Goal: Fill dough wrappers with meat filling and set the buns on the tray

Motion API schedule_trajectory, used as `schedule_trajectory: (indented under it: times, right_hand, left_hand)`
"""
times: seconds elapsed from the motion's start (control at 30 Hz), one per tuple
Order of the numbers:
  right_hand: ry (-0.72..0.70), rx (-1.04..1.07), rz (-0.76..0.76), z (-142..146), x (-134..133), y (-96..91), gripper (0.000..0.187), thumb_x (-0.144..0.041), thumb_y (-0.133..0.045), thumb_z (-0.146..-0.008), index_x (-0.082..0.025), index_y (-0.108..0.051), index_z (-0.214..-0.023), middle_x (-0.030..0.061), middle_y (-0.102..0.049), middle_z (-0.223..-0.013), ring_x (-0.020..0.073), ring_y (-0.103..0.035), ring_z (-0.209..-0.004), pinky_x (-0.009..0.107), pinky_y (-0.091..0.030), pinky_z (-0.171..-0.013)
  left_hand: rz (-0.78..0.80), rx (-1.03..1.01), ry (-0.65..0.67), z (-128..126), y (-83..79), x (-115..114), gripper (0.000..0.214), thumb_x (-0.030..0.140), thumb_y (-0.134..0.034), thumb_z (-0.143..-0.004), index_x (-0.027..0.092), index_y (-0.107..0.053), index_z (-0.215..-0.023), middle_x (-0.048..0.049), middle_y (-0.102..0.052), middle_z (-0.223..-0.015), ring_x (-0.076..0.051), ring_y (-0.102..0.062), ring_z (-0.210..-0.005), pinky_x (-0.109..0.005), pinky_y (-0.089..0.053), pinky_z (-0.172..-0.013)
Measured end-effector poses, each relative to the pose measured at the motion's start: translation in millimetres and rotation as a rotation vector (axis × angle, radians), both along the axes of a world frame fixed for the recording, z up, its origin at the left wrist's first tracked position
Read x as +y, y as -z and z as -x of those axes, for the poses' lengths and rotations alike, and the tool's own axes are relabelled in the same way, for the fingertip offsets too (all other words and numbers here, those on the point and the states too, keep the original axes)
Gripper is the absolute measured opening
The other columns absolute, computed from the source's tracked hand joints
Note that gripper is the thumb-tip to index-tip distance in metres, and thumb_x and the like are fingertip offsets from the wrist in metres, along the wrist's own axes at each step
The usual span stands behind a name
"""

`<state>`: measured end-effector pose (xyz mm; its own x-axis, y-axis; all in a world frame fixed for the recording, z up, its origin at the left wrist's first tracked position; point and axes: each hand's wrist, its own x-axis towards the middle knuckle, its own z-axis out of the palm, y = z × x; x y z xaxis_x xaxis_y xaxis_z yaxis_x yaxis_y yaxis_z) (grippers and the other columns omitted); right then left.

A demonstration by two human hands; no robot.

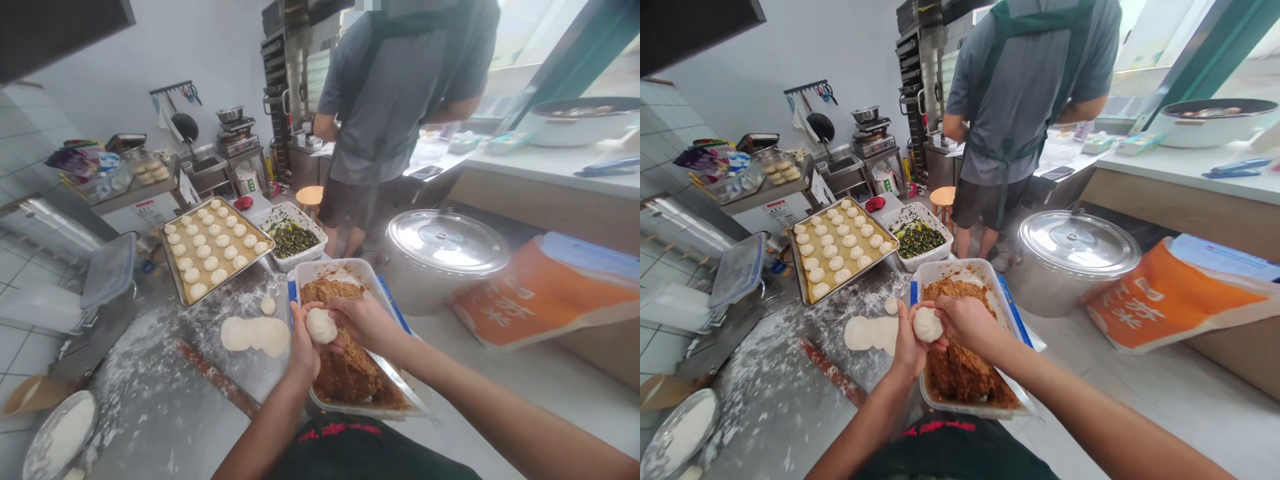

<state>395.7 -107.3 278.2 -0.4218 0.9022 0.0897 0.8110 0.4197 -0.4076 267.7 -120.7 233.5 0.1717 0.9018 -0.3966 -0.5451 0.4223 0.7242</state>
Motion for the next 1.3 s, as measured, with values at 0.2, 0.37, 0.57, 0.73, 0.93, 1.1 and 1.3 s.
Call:
schedule_trajectory:
  times: [0.2, 0.37, 0.57, 0.73, 0.93, 1.1, 1.3]
  right_hand:
    - [-0.151, 0.009, 0.13, 0.4, -4.0, -4.7, 0.019, -0.019, -0.039, -0.084, -0.017, -0.054, -0.072, 0.0024, -0.061, -0.062, 0.0137, -0.056, -0.06, 0.023, -0.032, -0.054]
    - [-0.132, -0.043, 0.084, -3.3, -5.0, -8.8, 0.013, -0.018, -0.043, -0.081, -0.018, -0.055, -0.074, 0.0021, -0.062, -0.067, 0.013, -0.055, -0.061, 0.023, -0.031, -0.054]
    - [-0.061, 0.027, 0.074, -2.0, -7.8, -8.7, 0.016, -0.021, -0.044, -0.082, -0.017, -0.056, -0.071, 0.0022, -0.061, -0.067, 0.013, -0.055, -0.062, 0.023, -0.033, -0.056]
    - [-0.109, 0.187, 0.127, -1.6, -7.9, -9.0, 0.017, -0.019, -0.04, -0.084, -0.018, -0.056, -0.076, 0.0017, -0.061, -0.07, 0.0123, -0.055, -0.065, 0.022, -0.036, -0.059]
    - [-0.195, 0.07, -0.025, 0.9, -11.6, -2.1, 0.014, -0.018, -0.042, -0.084, -0.017, -0.055, -0.084, 0.003, -0.06, -0.075, 0.0131, -0.055, -0.067, 0.023, -0.034, -0.057]
    - [-0.18, 0.005, -0.115, -0.9, -10.1, 0.4, 0.015, -0.018, -0.043, -0.084, -0.017, -0.056, -0.077, 0.0022, -0.059, -0.073, 0.0123, -0.053, -0.065, 0.023, -0.031, -0.056]
    - [-0.176, 0.033, -0.138, -1.1, -13.4, -5.2, 0.013, -0.018, -0.042, -0.084, -0.017, -0.054, -0.079, 0.0028, -0.058, -0.075, 0.012, -0.053, -0.067, 0.023, -0.032, -0.057]
  left_hand:
    - [0.067, 0.059, -0.05, -5.4, 14.9, -4.3, 0.059, 0.072, -0.031, -0.07, 0.017, -0.049, -0.059, -0.0011, -0.048, -0.048, -0.015, -0.055, -0.045, -0.028, -0.045, -0.043]
    - [0.143, 0.029, 0.085, -2.0, 10.1, -3.4, 0.064, 0.075, -0.026, -0.069, 0.017, -0.051, -0.059, -0.003, -0.049, -0.047, -0.016, -0.055, -0.043, -0.026, -0.042, -0.04]
    - [0.14, -0.089, 0.095, 2.3, 5.2, -1.5, 0.068, 0.076, -0.025, -0.068, 0.015, -0.055, -0.072, -0.0036, -0.053, -0.051, -0.015, -0.053, -0.04, -0.024, -0.036, -0.035]
    - [0.077, -0.113, -0.07, 3.6, 4.0, -4.5, 0.058, 0.07, -0.033, -0.071, 0.018, -0.054, -0.085, -0.002, -0.057, -0.059, -0.013, -0.053, -0.042, -0.022, -0.037, -0.036]
    - [0.144, -0.027, 0.052, 3.7, 11.1, -2.8, 0.061, 0.073, -0.03, -0.069, 0.016, -0.052, -0.063, -0.003, -0.053, -0.049, -0.013, -0.05, -0.037, -0.022, -0.035, -0.035]
    - [0.104, -0.09, 0.096, 8.8, 11.4, -3.7, 0.066, 0.075, -0.026, -0.069, 0.015, -0.054, -0.077, -0.002, -0.054, -0.051, -0.013, -0.049, -0.035, -0.022, -0.031, -0.032]
    - [0.119, -0.1, 0.179, 12.3, 13.8, -3.8, 0.069, 0.077, -0.026, -0.066, 0.013, -0.051, -0.065, -0.0033, -0.052, -0.047, -0.01, -0.045, -0.033, -0.02, -0.023, -0.03]
